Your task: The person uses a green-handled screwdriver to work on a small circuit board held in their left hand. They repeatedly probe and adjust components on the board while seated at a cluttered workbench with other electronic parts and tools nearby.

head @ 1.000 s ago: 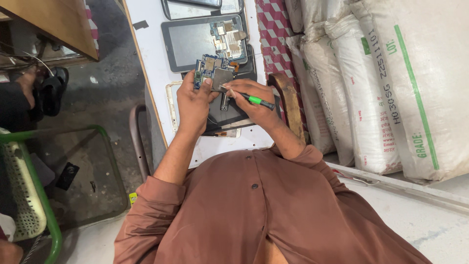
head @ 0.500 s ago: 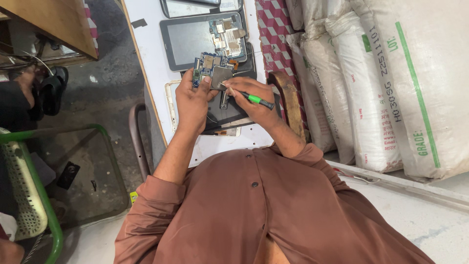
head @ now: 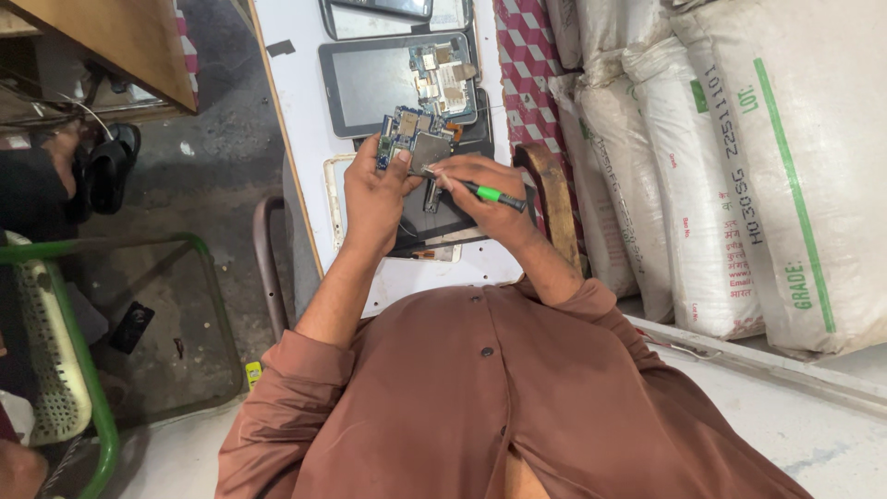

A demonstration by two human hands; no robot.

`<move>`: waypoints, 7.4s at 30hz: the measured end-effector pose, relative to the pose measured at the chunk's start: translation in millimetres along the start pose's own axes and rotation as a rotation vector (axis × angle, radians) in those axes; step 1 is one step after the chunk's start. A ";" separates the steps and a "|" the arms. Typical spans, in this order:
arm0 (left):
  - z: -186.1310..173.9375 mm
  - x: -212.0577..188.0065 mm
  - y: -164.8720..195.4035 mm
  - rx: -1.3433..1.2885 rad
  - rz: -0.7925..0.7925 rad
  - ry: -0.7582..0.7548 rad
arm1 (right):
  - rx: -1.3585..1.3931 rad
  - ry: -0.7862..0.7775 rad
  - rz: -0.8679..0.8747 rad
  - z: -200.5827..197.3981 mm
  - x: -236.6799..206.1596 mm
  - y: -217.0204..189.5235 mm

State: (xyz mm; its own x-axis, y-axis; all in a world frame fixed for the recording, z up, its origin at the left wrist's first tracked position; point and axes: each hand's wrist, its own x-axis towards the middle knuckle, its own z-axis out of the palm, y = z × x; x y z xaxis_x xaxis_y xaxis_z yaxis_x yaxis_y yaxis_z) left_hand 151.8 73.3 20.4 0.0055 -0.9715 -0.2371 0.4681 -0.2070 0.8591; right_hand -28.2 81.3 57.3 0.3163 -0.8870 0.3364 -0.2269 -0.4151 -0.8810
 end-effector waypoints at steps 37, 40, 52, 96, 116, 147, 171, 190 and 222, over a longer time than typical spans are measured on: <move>3.8 -0.1 3.1 -0.015 -0.015 0.045 | 0.036 -0.026 -0.022 -2.9 -1.7 4.9; 3.8 -1.0 3.4 -0.007 -0.016 0.041 | -0.012 0.027 -0.004 -2.4 -1.1 4.4; 4.2 -0.9 3.9 0.025 -0.022 0.048 | 0.018 0.028 -0.014 -3.0 0.1 1.8; 4.6 -1.6 1.3 0.010 -0.018 0.059 | 0.009 0.044 -0.017 -0.6 -3.0 3.0; 3.7 -1.9 0.5 0.001 -0.014 0.051 | -0.007 0.021 -0.041 -2.6 -2.3 1.4; 4.1 -2.9 -1.5 0.037 0.015 0.048 | 0.010 0.005 -0.042 -1.5 -1.7 1.6; 4.7 -2.8 -1.6 0.011 0.009 0.048 | -0.003 -0.019 -0.054 -3.7 -1.2 5.4; 4.0 -2.6 -1.6 0.011 0.018 0.043 | 0.013 0.007 0.035 -4.5 -2.2 3.7; 5.6 -2.5 4.2 0.009 -0.001 0.031 | 0.012 -0.026 -0.060 -5.0 -0.5 1.7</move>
State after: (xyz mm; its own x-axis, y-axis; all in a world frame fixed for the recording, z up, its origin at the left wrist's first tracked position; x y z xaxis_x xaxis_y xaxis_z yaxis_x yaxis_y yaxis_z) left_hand 148.8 74.2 27.1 0.0326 -0.9673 -0.2516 0.4605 -0.2089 0.8628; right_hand -33.4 80.1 57.3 0.3529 -0.8549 0.3802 -0.1962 -0.4649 -0.8633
